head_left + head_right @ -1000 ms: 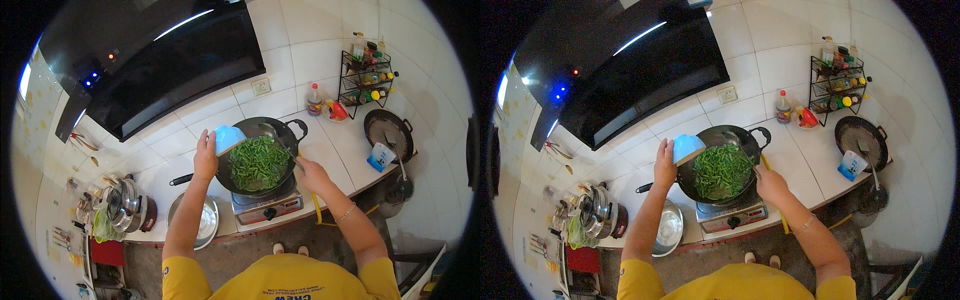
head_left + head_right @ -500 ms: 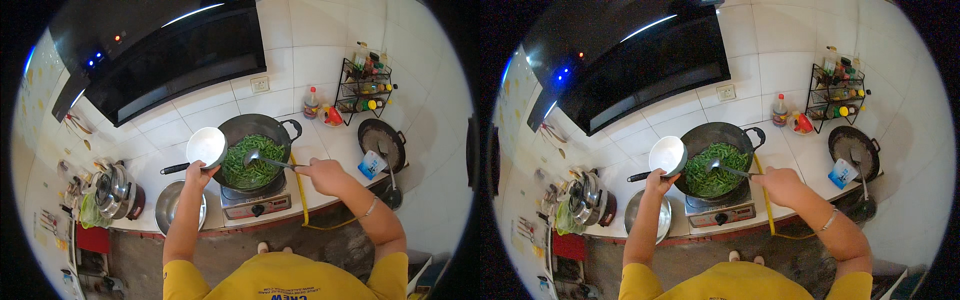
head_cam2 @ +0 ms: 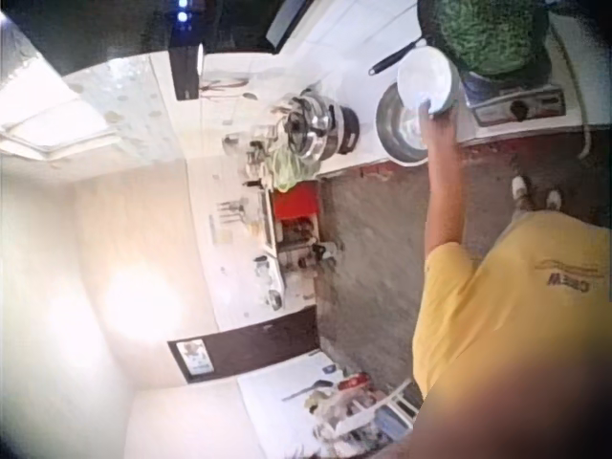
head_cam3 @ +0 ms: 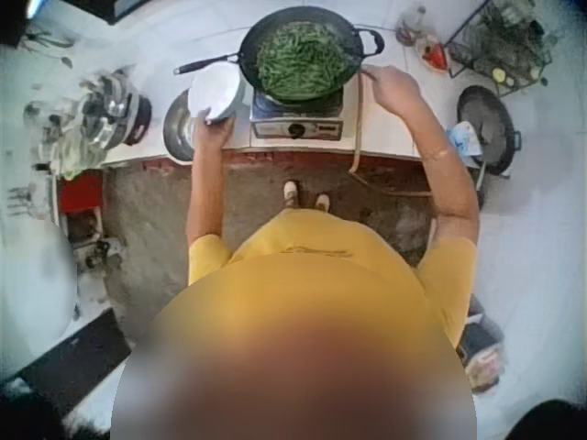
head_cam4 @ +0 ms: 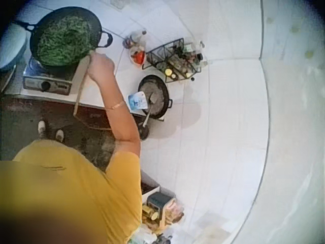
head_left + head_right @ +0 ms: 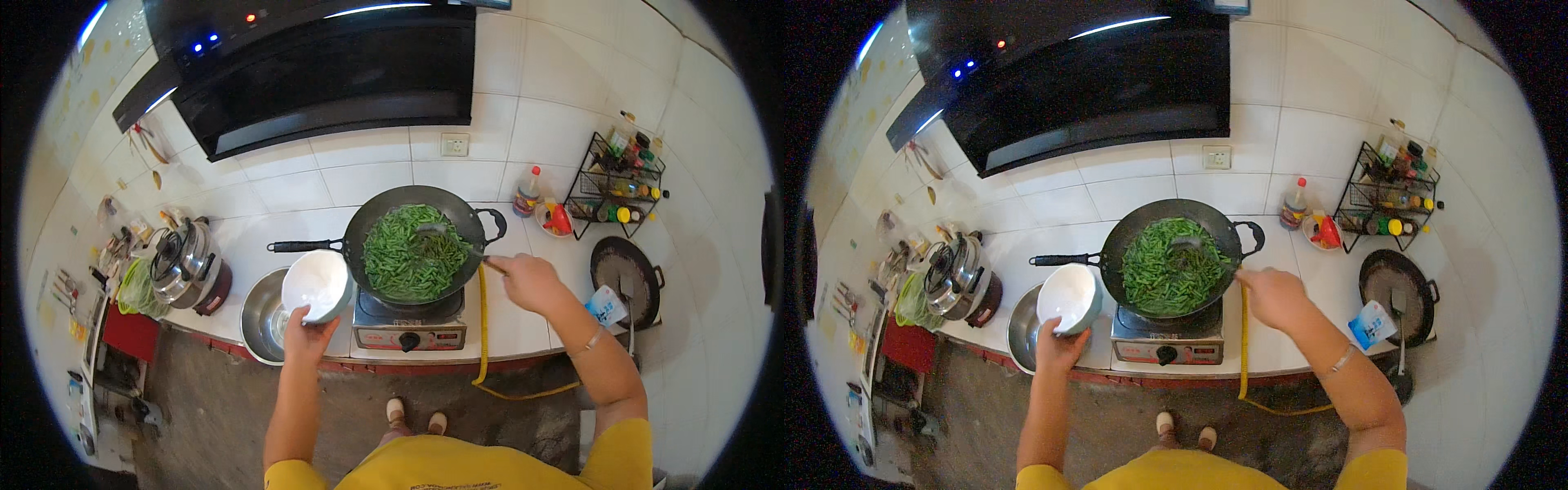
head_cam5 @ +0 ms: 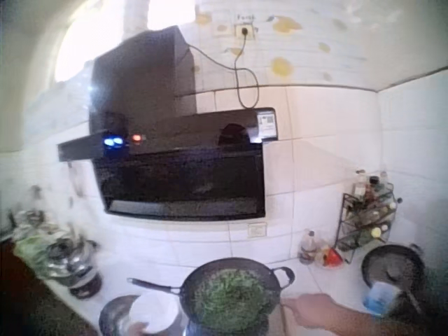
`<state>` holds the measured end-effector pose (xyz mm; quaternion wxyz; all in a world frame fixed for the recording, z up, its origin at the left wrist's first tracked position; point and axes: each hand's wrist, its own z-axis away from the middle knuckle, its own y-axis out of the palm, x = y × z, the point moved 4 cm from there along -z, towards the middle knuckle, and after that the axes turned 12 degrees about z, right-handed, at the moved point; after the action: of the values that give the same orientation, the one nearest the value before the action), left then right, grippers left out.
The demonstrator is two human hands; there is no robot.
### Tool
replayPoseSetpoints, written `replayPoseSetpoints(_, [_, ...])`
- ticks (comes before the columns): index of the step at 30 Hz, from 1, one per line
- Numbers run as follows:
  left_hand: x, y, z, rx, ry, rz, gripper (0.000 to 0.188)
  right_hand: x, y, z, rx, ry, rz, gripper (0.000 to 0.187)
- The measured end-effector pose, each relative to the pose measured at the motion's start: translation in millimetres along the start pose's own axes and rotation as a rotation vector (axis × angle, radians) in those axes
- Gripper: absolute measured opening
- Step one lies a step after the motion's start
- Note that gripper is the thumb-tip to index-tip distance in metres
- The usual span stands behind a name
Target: The person stirs green beans in a wok using a ladle, pours water from a bowl into the wok, rinses the bowl in a sink, and adds seasoning from a packet to the vegetables.
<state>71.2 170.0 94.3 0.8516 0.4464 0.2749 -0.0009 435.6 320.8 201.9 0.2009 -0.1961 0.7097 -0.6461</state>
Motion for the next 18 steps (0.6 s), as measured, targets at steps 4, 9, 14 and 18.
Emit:
replayPoseSetpoints(4, [-33.0,-80.0,2.3,-0.047,0.035,0.072,0.052,-14.2,-3.4,-8.7,-0.021,0.107,-0.095,0.036])
replayPoseSetpoints(9, [-40.4,-101.1,18.9,-0.193,0.144,0.123,0.054,-0.7,75.8,-47.2,-0.071,0.048,-0.542,0.036])
replayPoseSetpoints(14, [-35.1,-115.4,24.9,-0.128,0.099,0.195,0.054,37.7,57.7,-35.4,0.152,0.010,-0.569,0.040])
replayPoseSetpoints(18, [-29.5,-129.0,19.0,-0.172,0.055,0.197,0.053,46.7,-13.9,7.8,0.110,-0.168,-0.265,0.041])
